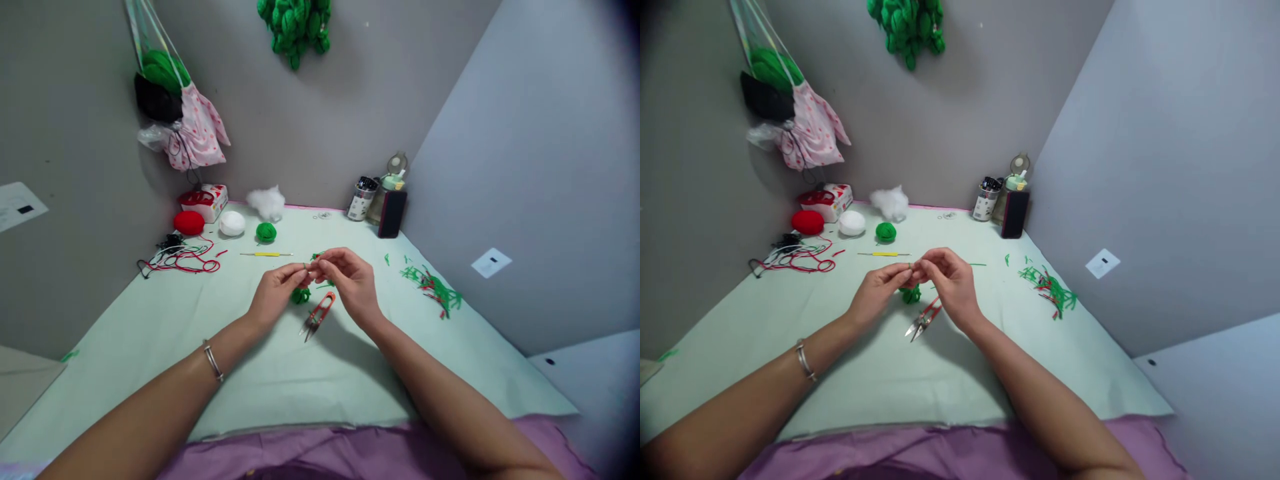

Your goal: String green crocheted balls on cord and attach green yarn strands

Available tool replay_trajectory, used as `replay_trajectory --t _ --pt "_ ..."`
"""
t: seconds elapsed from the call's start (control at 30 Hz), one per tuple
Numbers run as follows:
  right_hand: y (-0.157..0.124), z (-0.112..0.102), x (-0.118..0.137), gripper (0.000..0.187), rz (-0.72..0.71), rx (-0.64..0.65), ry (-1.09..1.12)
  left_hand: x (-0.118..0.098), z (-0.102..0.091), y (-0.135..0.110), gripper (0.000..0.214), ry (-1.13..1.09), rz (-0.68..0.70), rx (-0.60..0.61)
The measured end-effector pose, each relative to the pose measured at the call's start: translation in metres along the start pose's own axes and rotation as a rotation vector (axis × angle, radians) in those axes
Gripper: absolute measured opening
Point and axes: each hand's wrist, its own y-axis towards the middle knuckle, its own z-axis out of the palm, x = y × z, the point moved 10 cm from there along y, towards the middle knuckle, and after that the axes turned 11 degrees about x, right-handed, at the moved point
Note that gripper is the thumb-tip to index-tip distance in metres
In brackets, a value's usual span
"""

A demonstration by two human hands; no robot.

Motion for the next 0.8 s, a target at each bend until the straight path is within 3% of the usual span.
replay_trajectory --t 0.1,0.27,0.47,0.8 --pt "0.002 -0.003 -0.008 0.023 0.061 -0.029 0.107 -0.009 0.004 -0.004 0.028 0.184 0.079 0.002" --pt "0.002 -0.006 -0.005 0.02 0.036 -0.057 -0.092 -0.016 0.007 -0.009 0.036 0.42 0.2 0.017" --pt "0.003 0.007 -0.007 0.017 0.07 0.06 -0.232 -0.016 0.005 -0.009 0.044 0.503 0.247 0.03" --pt "0.002 0.005 -0.007 0.019 0.057 0.07 -0.307 -0.019 0.005 -0.008 0.041 0.533 0.288 0.02"
